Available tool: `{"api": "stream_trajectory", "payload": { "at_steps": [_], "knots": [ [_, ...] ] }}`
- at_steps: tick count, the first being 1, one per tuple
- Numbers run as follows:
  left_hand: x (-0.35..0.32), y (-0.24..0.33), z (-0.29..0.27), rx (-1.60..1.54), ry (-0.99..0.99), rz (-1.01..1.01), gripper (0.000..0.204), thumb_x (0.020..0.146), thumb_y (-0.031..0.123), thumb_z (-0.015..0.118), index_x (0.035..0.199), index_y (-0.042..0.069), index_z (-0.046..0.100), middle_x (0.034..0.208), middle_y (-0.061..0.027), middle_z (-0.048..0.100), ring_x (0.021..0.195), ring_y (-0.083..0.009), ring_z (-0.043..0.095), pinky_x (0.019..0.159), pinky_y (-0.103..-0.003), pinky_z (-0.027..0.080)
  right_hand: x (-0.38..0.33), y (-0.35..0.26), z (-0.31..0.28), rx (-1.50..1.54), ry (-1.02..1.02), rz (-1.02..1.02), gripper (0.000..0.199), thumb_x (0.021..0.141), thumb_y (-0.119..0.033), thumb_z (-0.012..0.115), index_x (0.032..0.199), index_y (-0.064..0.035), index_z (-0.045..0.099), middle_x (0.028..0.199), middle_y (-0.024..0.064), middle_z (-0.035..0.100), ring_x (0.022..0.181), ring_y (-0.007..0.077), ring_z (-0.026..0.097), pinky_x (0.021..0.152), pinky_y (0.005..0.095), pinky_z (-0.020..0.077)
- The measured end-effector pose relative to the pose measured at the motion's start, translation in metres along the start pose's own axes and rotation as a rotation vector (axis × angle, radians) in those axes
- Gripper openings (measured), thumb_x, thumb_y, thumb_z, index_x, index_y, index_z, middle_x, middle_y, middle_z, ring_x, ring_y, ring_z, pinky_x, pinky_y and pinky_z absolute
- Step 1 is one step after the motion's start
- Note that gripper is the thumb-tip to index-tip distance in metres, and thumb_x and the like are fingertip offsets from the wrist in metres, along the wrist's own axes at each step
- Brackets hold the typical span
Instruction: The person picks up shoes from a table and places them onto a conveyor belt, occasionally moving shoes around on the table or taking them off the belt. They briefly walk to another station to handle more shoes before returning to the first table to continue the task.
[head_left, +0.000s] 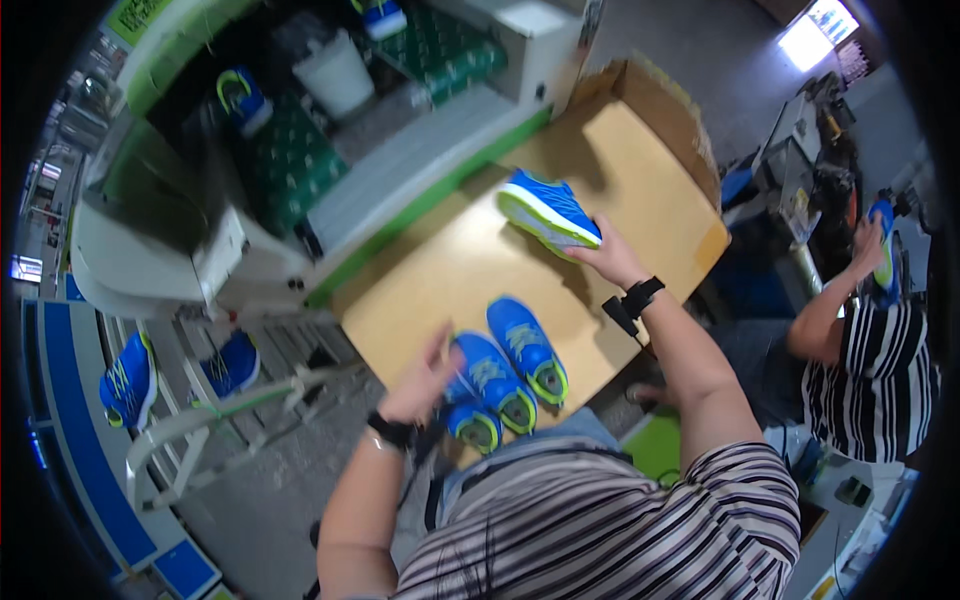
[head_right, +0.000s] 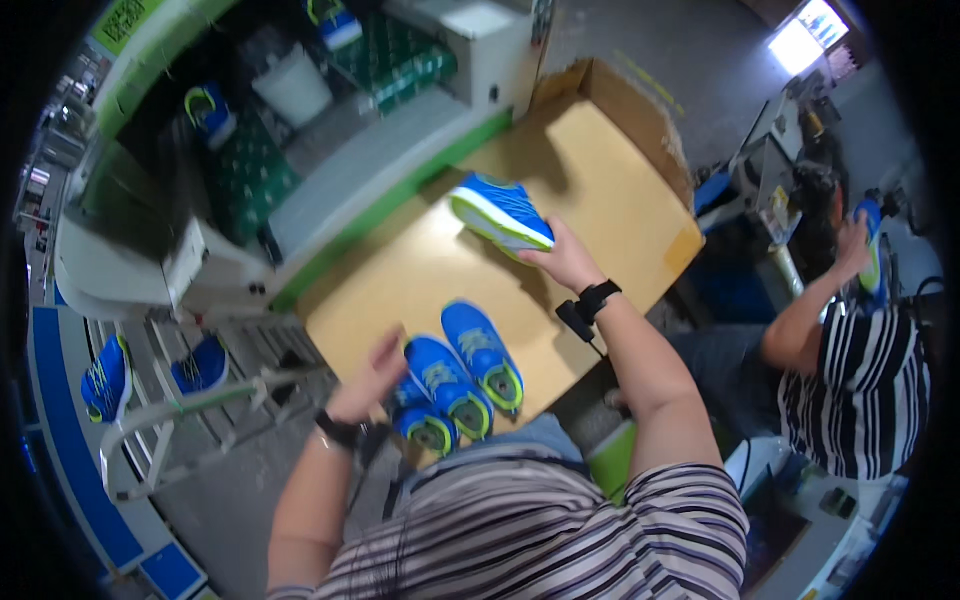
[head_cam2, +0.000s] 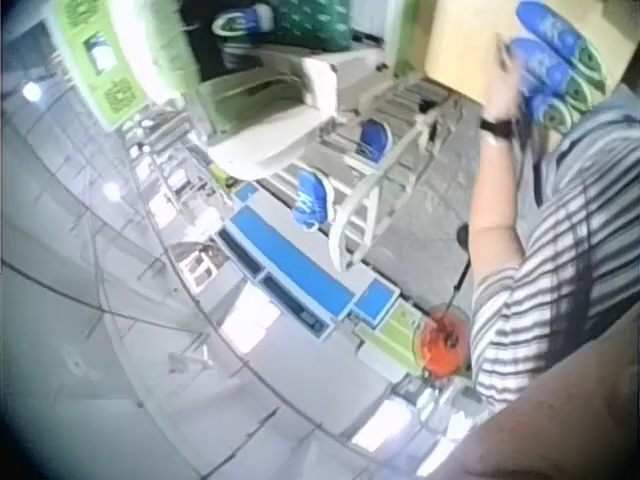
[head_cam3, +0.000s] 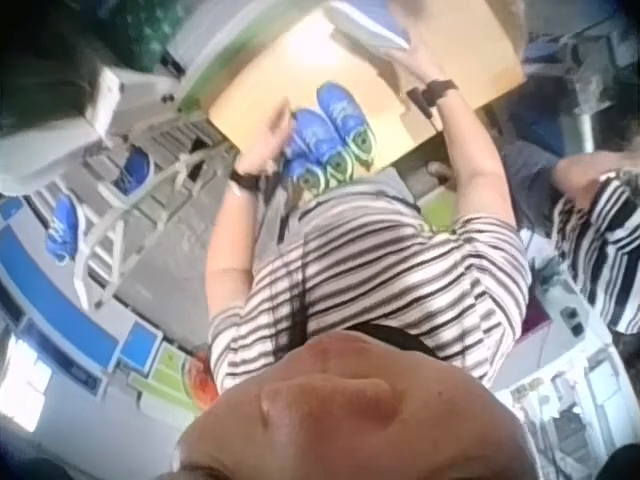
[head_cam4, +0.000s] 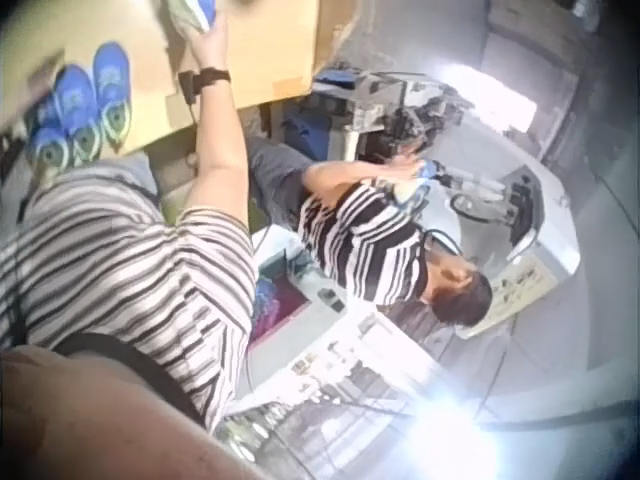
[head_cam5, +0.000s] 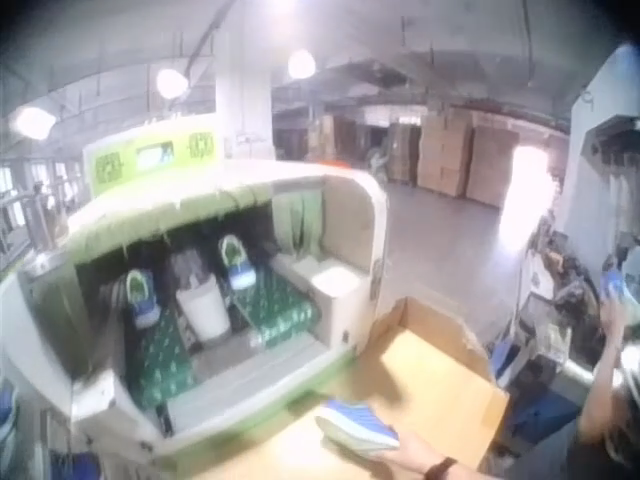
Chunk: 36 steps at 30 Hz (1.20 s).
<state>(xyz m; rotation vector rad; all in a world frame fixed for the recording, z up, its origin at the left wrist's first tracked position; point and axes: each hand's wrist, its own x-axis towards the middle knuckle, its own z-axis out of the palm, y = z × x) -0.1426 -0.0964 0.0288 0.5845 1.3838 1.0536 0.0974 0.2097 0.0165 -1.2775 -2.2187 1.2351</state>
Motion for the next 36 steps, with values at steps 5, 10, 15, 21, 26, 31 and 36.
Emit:
{"api": "stream_trajectory", "payload": {
  "at_steps": [5, 10, 15, 21, 26, 31, 36],
  "knots": [
    [0.001, 0.054, -0.013, -0.710, -0.114, -0.030, 0.064, 0.093, 0.031, 0.062, 0.145, 0.002, 0.038, 0.137, -0.0190, 0.053, 0.125, -0.0319, 0.054, 0.104, -0.052, 0.044, -0.060, -0.099, 0.024, 0.114, -0.350, -0.502, 0.052, 0.070, -0.011, 0.083, 0.116, -0.0041, 0.059, 0.111, 0.0107, 0.061, 0.107, 0.0232, 0.058, 0.093, 0.0334, 0.0461],
    [-0.013, 0.099, 0.002, -0.678, 0.092, 0.080, 0.035, 0.091, 0.019, 0.064, 0.117, -0.003, 0.063, 0.112, -0.0130, 0.069, 0.099, -0.0224, 0.068, 0.094, -0.035, 0.051, -0.102, -0.057, 0.059, 0.116, -0.123, -0.208, 0.098, 0.074, -0.036, 0.084, 0.149, -0.0049, 0.029, 0.142, 0.0258, 0.037, 0.132, 0.0400, 0.040, 0.111, 0.0436, 0.0350],
    [0.013, 0.182, -0.012, -0.126, 0.659, 0.796, 0.030, 0.093, 0.013, 0.064, 0.118, -0.005, 0.063, 0.123, -0.0120, 0.062, 0.111, -0.0202, 0.060, 0.099, -0.034, 0.045, -0.166, -0.029, 0.093, 0.068, -0.300, -0.075, 0.083, 0.080, -0.009, 0.073, 0.149, -0.0142, 0.028, 0.152, 0.0335, 0.021, 0.141, 0.0491, 0.026, 0.115, 0.0447, 0.0306],
    [0.098, 0.201, -0.119, 0.618, 1.295, 0.767, 0.098, 0.075, 0.027, 0.080, 0.146, -0.008, 0.022, 0.142, -0.0318, 0.034, 0.134, -0.0418, 0.035, 0.111, -0.042, 0.031, -0.126, -0.085, 0.068, 0.639, -0.158, 0.136, 0.069, 0.085, -0.005, 0.068, 0.143, -0.0043, 0.030, 0.132, 0.0158, 0.047, 0.122, 0.0248, 0.049, 0.106, 0.0367, 0.0377],
    [0.104, 0.212, -0.134, 0.524, 1.096, 0.835, 0.093, 0.076, 0.026, 0.080, 0.144, -0.008, 0.027, 0.137, -0.0303, 0.042, 0.130, -0.0415, 0.041, 0.109, -0.042, 0.034, -0.023, -0.178, 0.020, 0.401, 0.230, -0.518, 0.061, 0.085, -0.007, 0.064, 0.140, -0.0042, 0.037, 0.130, 0.0127, 0.051, 0.121, 0.0236, 0.051, 0.105, 0.0358, 0.0388],
    [0.070, 0.173, -0.067, 0.501, 0.905, 0.750, 0.098, 0.087, 0.030, 0.073, 0.152, -0.007, 0.011, 0.155, -0.0286, 0.018, 0.145, -0.0364, 0.022, 0.118, -0.040, 0.021, 0.145, -0.259, 0.024, 0.168, 0.580, -0.815, 0.057, 0.084, -0.010, 0.063, 0.137, -0.0085, 0.042, 0.128, 0.0215, 0.054, 0.116, 0.0371, 0.055, 0.101, 0.0410, 0.0434],
    [0.002, 0.082, -0.010, 0.685, 0.490, 0.457, 0.084, 0.087, 0.024, 0.071, 0.152, 0.002, 0.024, 0.160, -0.0248, 0.009, 0.148, -0.0377, 0.015, 0.119, -0.043, 0.020, 0.215, -0.249, 0.092, -0.027, 0.642, -0.595, 0.061, 0.084, -0.025, 0.068, 0.140, -0.0194, 0.043, 0.134, 0.0214, 0.050, 0.118, 0.0437, 0.051, 0.101, 0.0482, 0.0422]
  ]
}}
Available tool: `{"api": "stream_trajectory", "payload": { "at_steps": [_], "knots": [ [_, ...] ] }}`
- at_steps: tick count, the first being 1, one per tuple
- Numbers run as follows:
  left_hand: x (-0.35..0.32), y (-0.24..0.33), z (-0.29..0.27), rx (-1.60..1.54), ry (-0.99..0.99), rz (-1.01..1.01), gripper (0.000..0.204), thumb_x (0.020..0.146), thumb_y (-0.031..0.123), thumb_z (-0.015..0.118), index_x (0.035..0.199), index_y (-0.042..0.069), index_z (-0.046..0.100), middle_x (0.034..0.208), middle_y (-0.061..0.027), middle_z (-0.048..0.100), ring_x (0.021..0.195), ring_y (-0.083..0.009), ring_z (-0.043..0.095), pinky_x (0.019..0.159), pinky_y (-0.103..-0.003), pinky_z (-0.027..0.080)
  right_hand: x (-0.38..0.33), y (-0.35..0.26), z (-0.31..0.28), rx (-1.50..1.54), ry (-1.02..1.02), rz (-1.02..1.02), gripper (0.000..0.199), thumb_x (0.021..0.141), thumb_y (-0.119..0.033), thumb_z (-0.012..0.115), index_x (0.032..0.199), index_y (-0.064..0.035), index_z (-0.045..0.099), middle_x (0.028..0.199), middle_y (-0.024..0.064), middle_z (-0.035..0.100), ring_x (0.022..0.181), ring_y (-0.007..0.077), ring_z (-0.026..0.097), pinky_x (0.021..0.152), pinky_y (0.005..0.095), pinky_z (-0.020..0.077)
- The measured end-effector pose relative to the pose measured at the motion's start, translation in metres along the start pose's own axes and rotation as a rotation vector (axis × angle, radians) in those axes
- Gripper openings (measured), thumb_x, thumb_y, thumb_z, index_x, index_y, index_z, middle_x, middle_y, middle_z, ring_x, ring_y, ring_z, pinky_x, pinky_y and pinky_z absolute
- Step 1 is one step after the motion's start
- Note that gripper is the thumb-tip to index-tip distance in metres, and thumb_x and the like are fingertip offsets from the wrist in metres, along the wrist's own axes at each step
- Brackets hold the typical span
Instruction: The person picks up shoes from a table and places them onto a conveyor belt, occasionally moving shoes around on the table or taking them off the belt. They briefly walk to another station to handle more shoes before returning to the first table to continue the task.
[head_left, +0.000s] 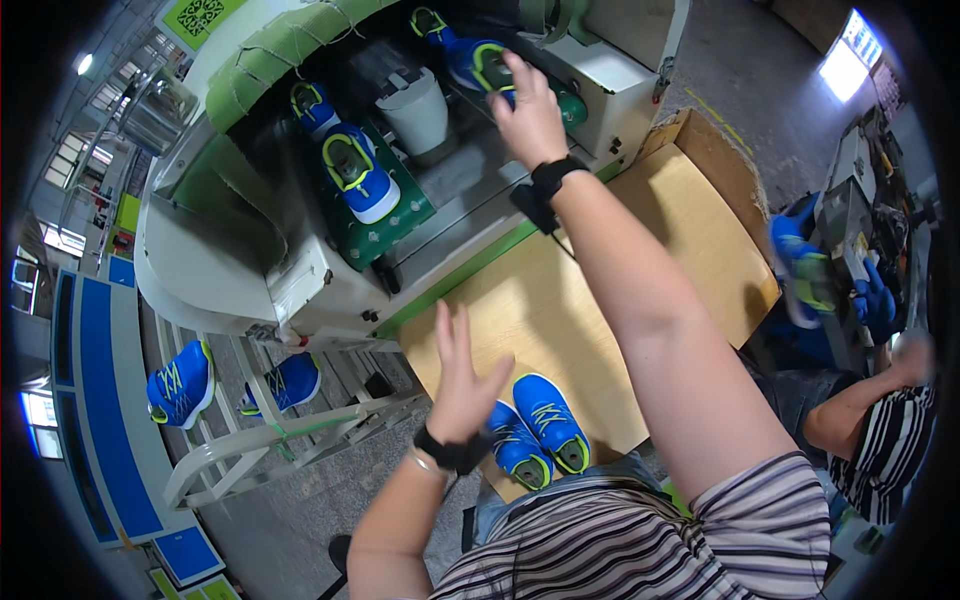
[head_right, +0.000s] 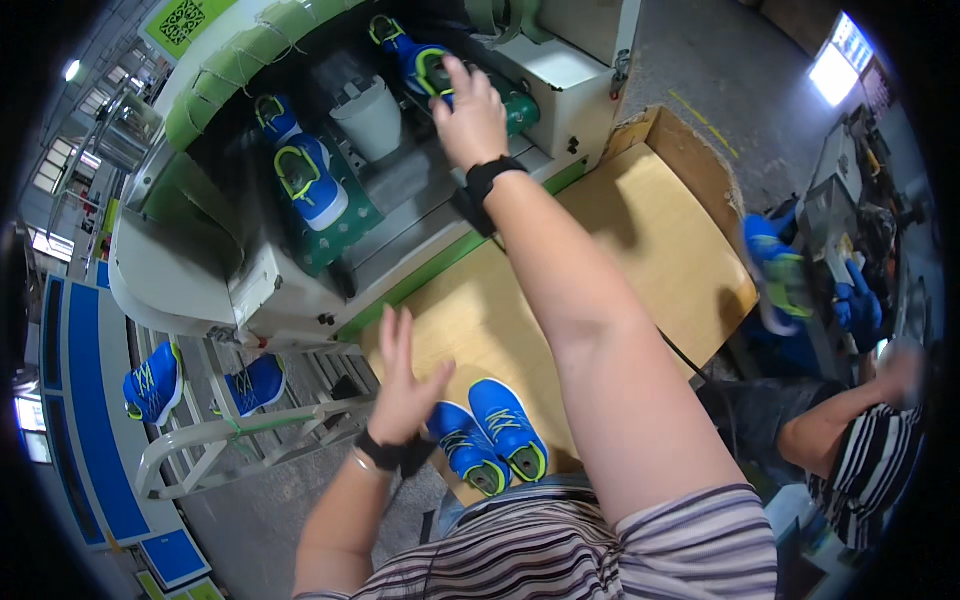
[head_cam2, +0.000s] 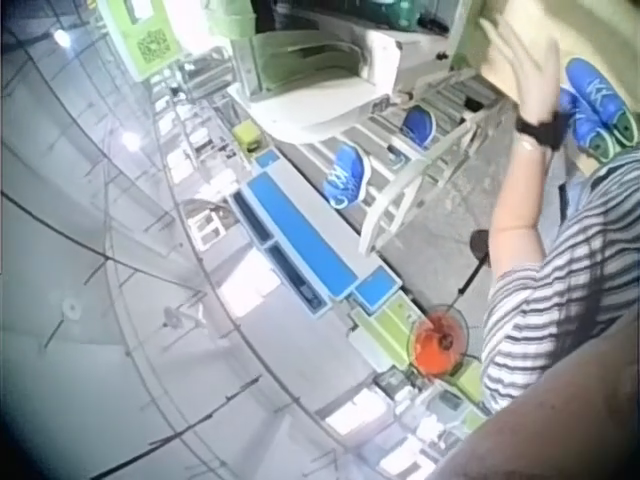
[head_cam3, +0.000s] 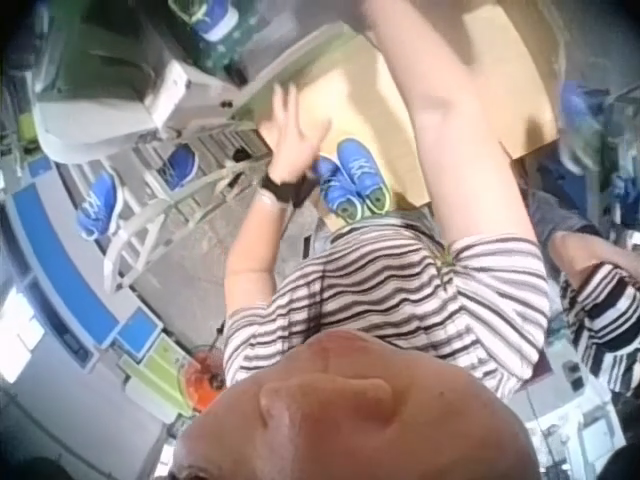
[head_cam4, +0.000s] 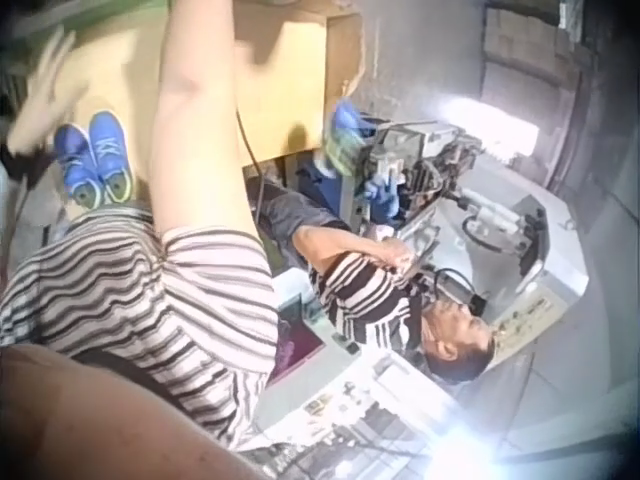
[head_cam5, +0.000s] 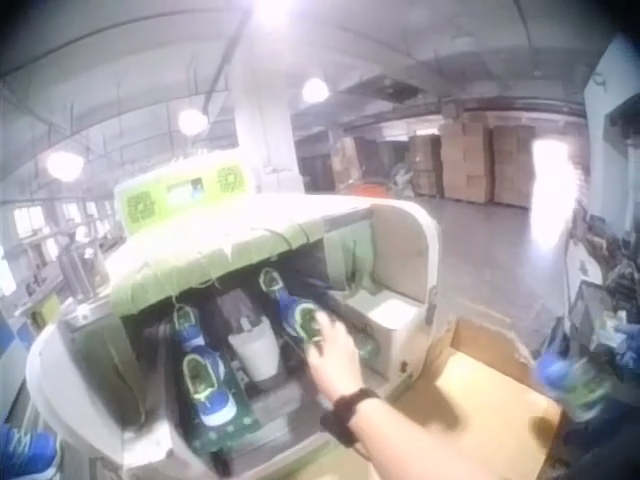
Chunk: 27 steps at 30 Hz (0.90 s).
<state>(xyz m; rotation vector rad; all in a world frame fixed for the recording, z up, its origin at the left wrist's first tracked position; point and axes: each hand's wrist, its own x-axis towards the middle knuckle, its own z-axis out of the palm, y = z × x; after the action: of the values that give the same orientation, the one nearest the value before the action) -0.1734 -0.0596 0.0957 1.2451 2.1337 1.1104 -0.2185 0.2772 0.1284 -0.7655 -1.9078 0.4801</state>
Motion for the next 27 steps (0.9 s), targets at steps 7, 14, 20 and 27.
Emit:
{"api": "stream_trajectory", "payload": {
  "at_steps": [7, 14, 20, 27],
  "knots": [
    [-0.125, -0.044, 0.052, 0.264, -0.552, -0.156, 0.085, 0.084, 0.047, 0.070, 0.150, 0.009, 0.033, 0.157, -0.0258, 0.023, 0.145, -0.0499, 0.012, 0.114, -0.058, 0.019, -0.215, -0.043, -0.064, 0.061, -0.555, -0.110, 0.068, 0.083, -0.013, 0.066, 0.144, -0.0047, 0.038, 0.147, 0.0223, 0.038, 0.136, 0.0424, 0.035, 0.115, 0.0526, 0.0270],
    [-0.123, -0.055, 0.059, 0.269, -0.477, -0.160, 0.082, 0.082, 0.046, 0.073, 0.147, 0.008, 0.040, 0.156, -0.0214, 0.027, 0.145, -0.0481, 0.014, 0.112, -0.061, 0.021, -0.283, -0.013, -0.117, 0.069, -0.800, -0.002, 0.072, 0.082, -0.021, 0.070, 0.144, -0.0035, 0.037, 0.149, 0.0194, 0.038, 0.134, 0.0406, 0.040, 0.110, 0.0512, 0.0313],
    [-0.124, -0.059, 0.065, 0.246, -0.423, -0.119, 0.079, 0.079, 0.038, 0.077, 0.144, 0.006, 0.044, 0.153, -0.0241, 0.032, 0.144, -0.0508, 0.017, 0.114, -0.055, 0.024, -0.275, 0.022, -0.133, -0.227, -0.658, 0.152, 0.070, 0.081, -0.019, 0.071, 0.141, -0.0013, 0.039, 0.144, 0.0192, 0.043, 0.114, 0.0377, 0.052, 0.098, 0.0461, 0.0407],
    [-0.132, -0.060, 0.065, 0.248, -0.384, -0.135, 0.076, 0.079, 0.037, 0.076, 0.142, 0.006, 0.046, 0.153, -0.0236, 0.033, 0.144, -0.0502, 0.018, 0.114, -0.055, 0.024, -0.246, 0.065, -0.117, -0.227, -0.270, 0.108, 0.077, 0.073, -0.015, 0.080, 0.135, 0.0017, 0.038, 0.131, 0.0226, 0.045, 0.106, 0.0363, 0.055, 0.098, 0.0443, 0.0445]
  ]
}}
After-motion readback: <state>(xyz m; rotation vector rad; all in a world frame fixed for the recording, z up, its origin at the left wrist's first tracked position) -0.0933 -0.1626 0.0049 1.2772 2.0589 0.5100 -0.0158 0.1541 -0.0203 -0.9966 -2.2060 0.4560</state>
